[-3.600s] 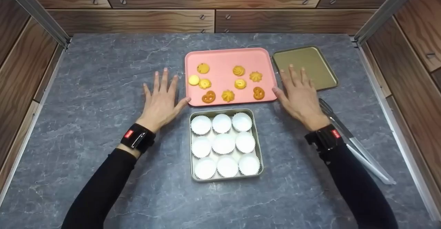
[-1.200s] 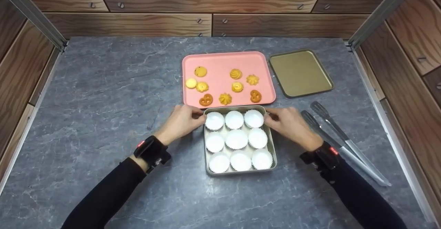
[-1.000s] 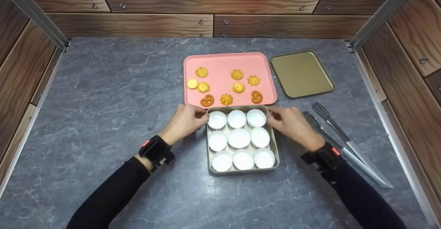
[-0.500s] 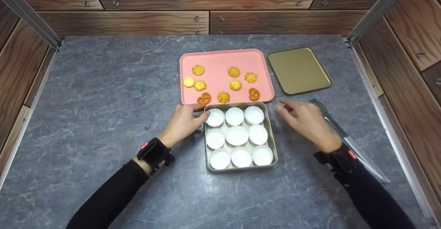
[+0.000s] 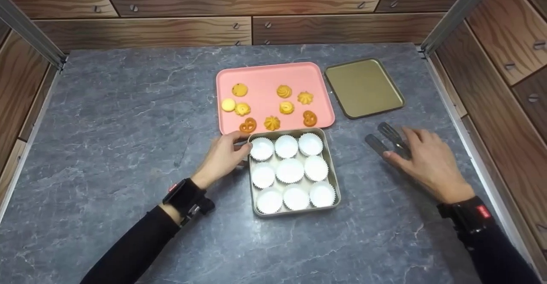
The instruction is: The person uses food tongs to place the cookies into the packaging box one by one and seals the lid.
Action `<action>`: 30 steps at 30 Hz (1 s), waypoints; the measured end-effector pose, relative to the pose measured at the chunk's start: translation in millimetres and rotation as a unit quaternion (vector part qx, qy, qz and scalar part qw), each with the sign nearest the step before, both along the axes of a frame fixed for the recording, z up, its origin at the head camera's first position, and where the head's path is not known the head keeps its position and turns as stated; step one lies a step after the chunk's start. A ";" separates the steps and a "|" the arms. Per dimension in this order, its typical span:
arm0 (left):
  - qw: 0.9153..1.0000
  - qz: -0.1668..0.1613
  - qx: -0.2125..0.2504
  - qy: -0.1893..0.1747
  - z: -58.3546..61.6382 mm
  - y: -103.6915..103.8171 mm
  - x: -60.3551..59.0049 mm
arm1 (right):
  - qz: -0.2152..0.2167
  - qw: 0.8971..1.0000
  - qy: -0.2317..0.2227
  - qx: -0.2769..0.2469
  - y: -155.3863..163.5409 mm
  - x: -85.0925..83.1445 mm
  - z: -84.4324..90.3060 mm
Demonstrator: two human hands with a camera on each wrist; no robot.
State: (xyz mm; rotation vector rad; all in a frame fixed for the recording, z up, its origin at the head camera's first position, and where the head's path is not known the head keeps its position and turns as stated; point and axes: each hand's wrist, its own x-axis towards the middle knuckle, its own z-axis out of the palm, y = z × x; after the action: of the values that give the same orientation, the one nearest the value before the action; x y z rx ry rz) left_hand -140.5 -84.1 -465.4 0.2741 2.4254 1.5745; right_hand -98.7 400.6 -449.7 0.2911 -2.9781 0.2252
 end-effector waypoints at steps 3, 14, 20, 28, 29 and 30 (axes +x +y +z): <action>1.000 0.004 0.012 -0.005 -0.7 1.0 1.2 | -0.014 0.998 -0.052 0.013 12.5 4.0 -2.4; 1.000 0.016 0.015 -0.012 -2.7 1.5 3.0 | -0.020 0.987 -0.158 -0.013 30.1 11.7 -7.9; 1.000 0.019 0.012 -0.012 -2.6 2.3 3.0 | -0.015 0.980 -0.195 -0.028 34.4 9.1 -2.7; 1.000 0.014 0.009 -0.009 -1.7 2.9 3.1 | 0.000 0.987 -0.160 -0.035 32.1 10.8 6.8; 1.000 0.015 0.011 -0.009 -1.8 2.9 3.1 | 0.003 0.988 -0.151 -0.037 30.8 10.7 8.5; 1.000 0.016 0.012 -0.009 -1.9 2.9 3.2 | 0.007 0.989 -0.143 -0.037 29.3 10.3 10.2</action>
State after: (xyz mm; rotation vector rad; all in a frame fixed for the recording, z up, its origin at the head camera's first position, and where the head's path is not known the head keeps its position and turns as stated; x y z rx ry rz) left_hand -137.4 -81.2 -467.3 0.2257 2.4097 1.6145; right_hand -88.3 429.9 -439.5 0.2928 -3.2410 0.4105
